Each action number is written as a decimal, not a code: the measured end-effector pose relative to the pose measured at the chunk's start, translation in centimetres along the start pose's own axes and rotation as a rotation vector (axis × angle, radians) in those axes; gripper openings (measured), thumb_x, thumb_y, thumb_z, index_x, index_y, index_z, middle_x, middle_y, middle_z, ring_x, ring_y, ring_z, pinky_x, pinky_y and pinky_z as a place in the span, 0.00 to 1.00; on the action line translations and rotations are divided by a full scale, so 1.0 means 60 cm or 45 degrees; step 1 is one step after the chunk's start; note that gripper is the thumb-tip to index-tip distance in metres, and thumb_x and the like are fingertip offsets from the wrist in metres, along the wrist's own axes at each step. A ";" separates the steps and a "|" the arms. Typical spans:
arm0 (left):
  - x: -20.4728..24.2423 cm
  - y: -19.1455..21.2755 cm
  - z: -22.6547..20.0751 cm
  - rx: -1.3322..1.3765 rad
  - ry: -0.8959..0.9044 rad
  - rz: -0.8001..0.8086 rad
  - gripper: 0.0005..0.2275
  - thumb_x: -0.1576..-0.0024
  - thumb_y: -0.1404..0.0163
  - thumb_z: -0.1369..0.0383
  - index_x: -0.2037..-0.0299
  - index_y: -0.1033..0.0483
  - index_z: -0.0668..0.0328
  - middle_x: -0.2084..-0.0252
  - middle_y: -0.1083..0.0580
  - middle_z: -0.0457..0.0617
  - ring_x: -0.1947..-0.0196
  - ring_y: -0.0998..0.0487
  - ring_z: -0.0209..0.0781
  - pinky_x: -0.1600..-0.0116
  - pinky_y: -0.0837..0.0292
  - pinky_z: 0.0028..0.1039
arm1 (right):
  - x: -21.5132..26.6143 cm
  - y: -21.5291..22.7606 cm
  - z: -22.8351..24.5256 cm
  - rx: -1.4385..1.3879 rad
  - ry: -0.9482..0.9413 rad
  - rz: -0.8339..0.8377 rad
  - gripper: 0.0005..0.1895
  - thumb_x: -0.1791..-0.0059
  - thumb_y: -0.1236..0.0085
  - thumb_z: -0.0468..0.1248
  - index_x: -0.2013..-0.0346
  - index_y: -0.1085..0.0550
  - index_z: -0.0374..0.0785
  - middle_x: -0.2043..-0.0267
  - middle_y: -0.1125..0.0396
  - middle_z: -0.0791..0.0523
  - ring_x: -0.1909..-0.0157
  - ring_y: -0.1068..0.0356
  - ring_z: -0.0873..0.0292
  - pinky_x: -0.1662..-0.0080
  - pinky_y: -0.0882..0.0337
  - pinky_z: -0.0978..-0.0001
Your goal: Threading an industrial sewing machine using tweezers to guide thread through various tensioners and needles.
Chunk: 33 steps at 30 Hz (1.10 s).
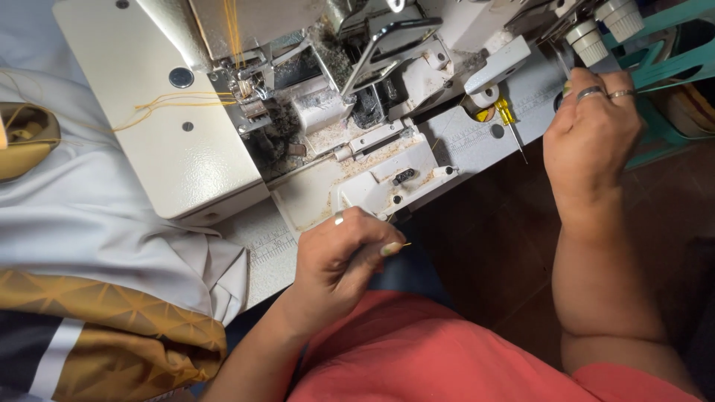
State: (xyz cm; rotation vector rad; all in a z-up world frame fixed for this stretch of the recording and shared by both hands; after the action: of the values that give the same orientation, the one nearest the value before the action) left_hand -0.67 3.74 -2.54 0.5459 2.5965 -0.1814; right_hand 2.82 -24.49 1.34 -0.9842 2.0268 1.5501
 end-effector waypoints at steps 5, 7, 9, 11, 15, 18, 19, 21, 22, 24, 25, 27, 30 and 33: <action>-0.006 -0.012 0.004 -0.036 0.015 0.033 0.03 0.41 0.55 0.72 0.65 0.28 0.58 0.70 0.28 0.45 0.79 0.29 0.32 0.68 0.32 0.18 | 0.014 -0.011 -0.017 -0.074 -0.015 -0.027 0.13 0.50 0.54 0.22 0.58 0.21 0.20 0.59 0.34 0.43 0.65 0.29 0.48 0.62 0.25 0.61; -0.007 -0.014 0.006 -0.065 0.028 0.037 0.03 0.41 0.55 0.72 0.65 0.28 0.58 0.71 0.28 0.44 0.79 0.29 0.32 0.68 0.32 0.18 | 0.014 -0.016 -0.023 -0.070 -0.020 -0.016 0.12 0.50 0.52 0.22 0.57 0.21 0.21 0.60 0.34 0.44 0.65 0.30 0.47 0.63 0.26 0.61; -0.010 -0.014 0.002 -0.069 0.031 0.037 0.04 0.41 0.55 0.71 0.67 0.28 0.59 0.70 0.28 0.44 0.80 0.30 0.31 0.71 0.32 0.18 | 0.012 -0.017 -0.026 -0.091 -0.016 -0.022 0.12 0.50 0.52 0.22 0.58 0.21 0.20 0.62 0.32 0.43 0.64 0.29 0.48 0.63 0.24 0.61; -0.009 -0.015 0.003 -0.070 0.030 0.039 0.04 0.41 0.55 0.71 0.67 0.28 0.59 0.70 0.28 0.44 0.80 0.30 0.32 0.70 0.31 0.18 | 0.008 -0.014 -0.026 -0.103 -0.010 -0.030 0.12 0.49 0.52 0.21 0.58 0.21 0.20 0.62 0.32 0.43 0.65 0.29 0.48 0.63 0.25 0.62; -0.008 -0.014 0.006 -0.110 0.033 0.024 0.03 0.41 0.54 0.71 0.66 0.28 0.58 0.70 0.28 0.43 0.80 0.29 0.31 0.71 0.31 0.18 | 0.011 -0.008 -0.035 -0.160 0.020 -0.028 0.09 0.50 0.50 0.19 0.59 0.22 0.18 0.62 0.32 0.41 0.63 0.29 0.47 0.62 0.25 0.63; -0.008 -0.015 0.006 -0.102 0.031 0.020 0.04 0.41 0.55 0.71 0.67 0.28 0.59 0.71 0.28 0.44 0.80 0.29 0.32 0.71 0.31 0.17 | 0.021 -0.011 -0.058 -0.163 -0.025 0.018 0.12 0.52 0.48 0.19 0.57 0.21 0.17 0.61 0.32 0.41 0.60 0.30 0.47 0.60 0.24 0.60; -0.009 -0.015 0.006 -0.103 0.029 0.021 0.04 0.41 0.55 0.71 0.67 0.28 0.59 0.71 0.28 0.44 0.80 0.29 0.32 0.71 0.31 0.17 | 0.021 -0.011 -0.061 -0.162 -0.025 0.016 0.12 0.52 0.48 0.19 0.57 0.21 0.17 0.61 0.32 0.41 0.60 0.30 0.47 0.60 0.24 0.60; -0.009 -0.016 0.007 -0.102 0.038 0.018 0.05 0.41 0.55 0.71 0.67 0.28 0.58 0.70 0.27 0.44 0.80 0.29 0.32 0.70 0.31 0.18 | 0.021 -0.009 -0.062 -0.139 0.013 0.011 0.13 0.51 0.48 0.20 0.56 0.20 0.19 0.64 0.31 0.43 0.60 0.30 0.47 0.63 0.27 0.61; -0.009 -0.016 0.007 -0.105 0.037 0.018 0.05 0.41 0.55 0.71 0.67 0.28 0.58 0.70 0.27 0.44 0.80 0.29 0.32 0.70 0.31 0.18 | 0.020 -0.009 -0.065 -0.140 0.012 0.009 0.13 0.51 0.48 0.20 0.56 0.20 0.19 0.64 0.31 0.43 0.60 0.30 0.47 0.63 0.27 0.61; -0.009 -0.017 0.009 -0.101 0.045 0.015 0.04 0.41 0.55 0.71 0.67 0.28 0.58 0.69 0.27 0.44 0.80 0.30 0.32 0.71 0.31 0.18 | 0.018 -0.010 -0.070 -0.150 0.007 0.014 0.11 0.49 0.47 0.21 0.56 0.20 0.19 0.62 0.31 0.42 0.62 0.29 0.47 0.63 0.26 0.62; -0.009 -0.018 0.008 -0.103 0.044 0.015 0.04 0.41 0.55 0.71 0.67 0.28 0.58 0.69 0.27 0.44 0.80 0.30 0.32 0.71 0.31 0.18 | 0.018 -0.010 -0.073 -0.151 0.006 0.013 0.11 0.49 0.47 0.21 0.56 0.20 0.19 0.62 0.31 0.42 0.62 0.29 0.47 0.63 0.26 0.62; -0.011 -0.018 0.005 -0.120 0.039 0.016 0.04 0.41 0.55 0.72 0.68 0.30 0.58 0.70 0.27 0.45 0.80 0.31 0.32 0.70 0.32 0.19 | 0.017 -0.014 -0.076 -0.162 0.029 0.033 0.10 0.51 0.47 0.20 0.59 0.20 0.19 0.63 0.30 0.43 0.61 0.30 0.47 0.61 0.26 0.61; -0.012 -0.019 0.000 -0.196 0.019 0.027 0.03 0.42 0.55 0.72 0.67 0.30 0.59 0.70 0.25 0.45 0.73 0.26 0.35 0.64 0.31 0.21 | 0.019 -0.015 -0.079 -0.048 0.008 0.056 0.10 0.49 0.47 0.21 0.57 0.19 0.22 0.66 0.30 0.46 0.61 0.31 0.52 0.67 0.28 0.68; -0.014 -0.019 0.000 -0.237 0.014 0.041 0.03 0.42 0.54 0.72 0.67 0.29 0.58 0.70 0.26 0.43 0.72 0.26 0.35 0.64 0.31 0.22 | 0.039 -0.019 -0.120 0.020 0.020 0.011 0.10 0.49 0.52 0.23 0.65 0.22 0.27 0.62 0.32 0.48 0.63 0.33 0.54 0.66 0.32 0.68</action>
State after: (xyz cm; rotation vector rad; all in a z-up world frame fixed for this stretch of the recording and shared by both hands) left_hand -0.50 2.42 -2.09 0.5217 2.5789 0.0734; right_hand 2.77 -32.15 1.16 -0.9854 2.0533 1.5334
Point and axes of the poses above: each hand's wrist, its own x-axis away from the middle knuckle, its own y-axis out of the back of the hand, z = x × y, the point moved 7 cm from there along -x, towards the middle knuckle
